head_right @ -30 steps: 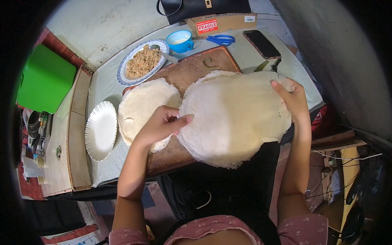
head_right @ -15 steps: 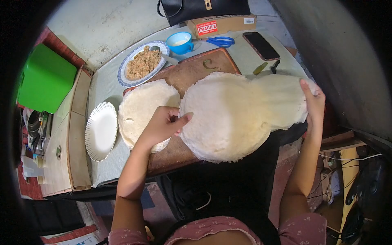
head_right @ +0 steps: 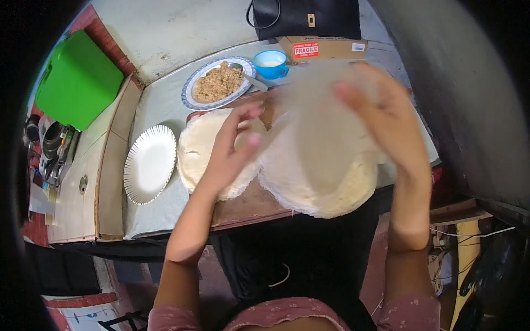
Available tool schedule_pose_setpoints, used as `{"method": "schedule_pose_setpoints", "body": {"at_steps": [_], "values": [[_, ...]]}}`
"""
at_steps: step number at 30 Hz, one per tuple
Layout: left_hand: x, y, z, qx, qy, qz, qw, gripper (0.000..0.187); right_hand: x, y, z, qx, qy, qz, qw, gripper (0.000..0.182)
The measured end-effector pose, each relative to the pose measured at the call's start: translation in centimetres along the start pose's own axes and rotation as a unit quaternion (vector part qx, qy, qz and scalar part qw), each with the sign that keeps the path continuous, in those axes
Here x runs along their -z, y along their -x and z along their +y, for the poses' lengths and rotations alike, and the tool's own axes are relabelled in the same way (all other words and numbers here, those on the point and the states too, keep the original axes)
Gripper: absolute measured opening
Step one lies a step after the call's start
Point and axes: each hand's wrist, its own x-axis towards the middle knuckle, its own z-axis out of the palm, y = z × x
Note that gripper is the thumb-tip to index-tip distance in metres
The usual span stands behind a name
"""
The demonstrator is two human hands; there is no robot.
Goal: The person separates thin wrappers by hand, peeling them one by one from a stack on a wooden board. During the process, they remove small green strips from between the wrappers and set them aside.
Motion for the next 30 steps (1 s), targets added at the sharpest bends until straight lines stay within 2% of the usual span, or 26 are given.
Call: {"method": "schedule_pose_setpoints", "body": {"at_steps": [1, 2, 4, 5, 6, 7, 9, 10, 11, 12, 14, 15, 18, 21, 24, 25, 28, 30], "values": [[0.7, 0.2, 0.1, 0.061, 0.161, 0.015, 0.985, 0.079, -2.2, -0.6, -0.8, 0.017, -0.032, -0.040, 0.999, 0.026], [1.5, 0.4, 0.5, 0.121, 0.317, 0.030, 0.940, 0.086, -4.1, -1.1, -1.5, 0.032, -0.064, -0.081, 0.994, 0.026], [3.7, 0.5, 1.4, 0.168, 0.477, 0.004, 0.863, 0.096, -7.1, -2.7, -1.6, 0.033, -0.079, -0.093, 0.992, 0.028], [5.3, 0.3, 2.1, 0.158, 0.489, -0.036, 0.857, 0.099, -8.3, -3.7, -1.5, 0.033, -0.087, -0.100, 0.991, 0.029], [6.9, 0.1, 2.5, 0.148, 0.500, -0.076, 0.850, 0.102, -9.5, -4.7, -1.6, -0.034, -0.059, -0.125, 0.990, 0.031], [8.6, 0.0, 2.5, 0.122, 0.463, -0.076, 0.875, 0.087, -10.3, -5.7, -1.5, -0.100, -0.029, -0.147, 0.984, 0.033], [11.1, 0.5, 1.7, 0.191, 0.327, -0.049, 0.924, 0.078, -12.8, -7.3, 3.1, -0.168, -0.135, -0.210, 0.954, 0.040], [11.8, 0.7, 1.5, 0.225, 0.256, -0.035, 0.940, 0.074, -13.8, -7.5, 5.4, -0.179, -0.173, -0.236, 0.939, 0.044], [12.1, 0.9, 1.5, 0.253, 0.190, -0.019, 0.948, 0.058, -14.8, -7.6, 7.6, -0.190, -0.211, -0.262, 0.922, 0.050], [12.6, 1.3, -0.2, 0.250, 0.106, -0.039, 0.962, 0.054, -15.7, -7.5, 9.3, -0.200, -0.248, -0.288, 0.903, 0.057], [13.2, 2.0, -3.8, 0.240, -0.065, -0.081, 0.965, 0.044, -16.8, -7.2, 11.8, -0.179, -0.203, -0.298, 0.915, 0.068], [12.9, 2.4, -4.3, 0.303, -0.142, -0.049, 0.941, 0.034, -17.0, -7.1, 12.8, -0.169, -0.182, -0.300, 0.921, 0.075], [12.4, 1.9, -3.7, 0.305, -0.206, -0.046, 0.929, 0.033, -16.2, -6.9, 10.9, -0.153, -0.169, -0.297, 0.927, 0.090], [11.8, 1.6, -3.3, 0.327, -0.223, -0.044, 0.917, 0.035, -15.6, -6.6, 11.8, -0.022, -0.043, -0.271, 0.961, 0.080], [11.7, 2.0, -3.9, 0.311, -0.305, -0.027, 0.900, 0.035, -11.7, -6.7, 10.2, -0.040, 0.051, -0.193, 0.979, 0.064], [11.7, 2.0, -4.1, 0.327, -0.318, -0.022, 0.890, 0.031, -9.9, -6.5, 10.4, -0.028, 0.022, -0.157, 0.987, 0.050], [10.9, 0.9, -2.6, 0.402, -0.328, -0.007, 0.855, 0.029, -4.5, -5.4, 10.9, -0.049, 0.132, -0.129, 0.982, 0.044], [10.5, 1.5, -3.8, 0.303, -0.396, 0.037, 0.866, 0.026, -2.1, -3.1, 10.9, -0.087, 0.221, -0.113, 0.965, 0.040]]}}
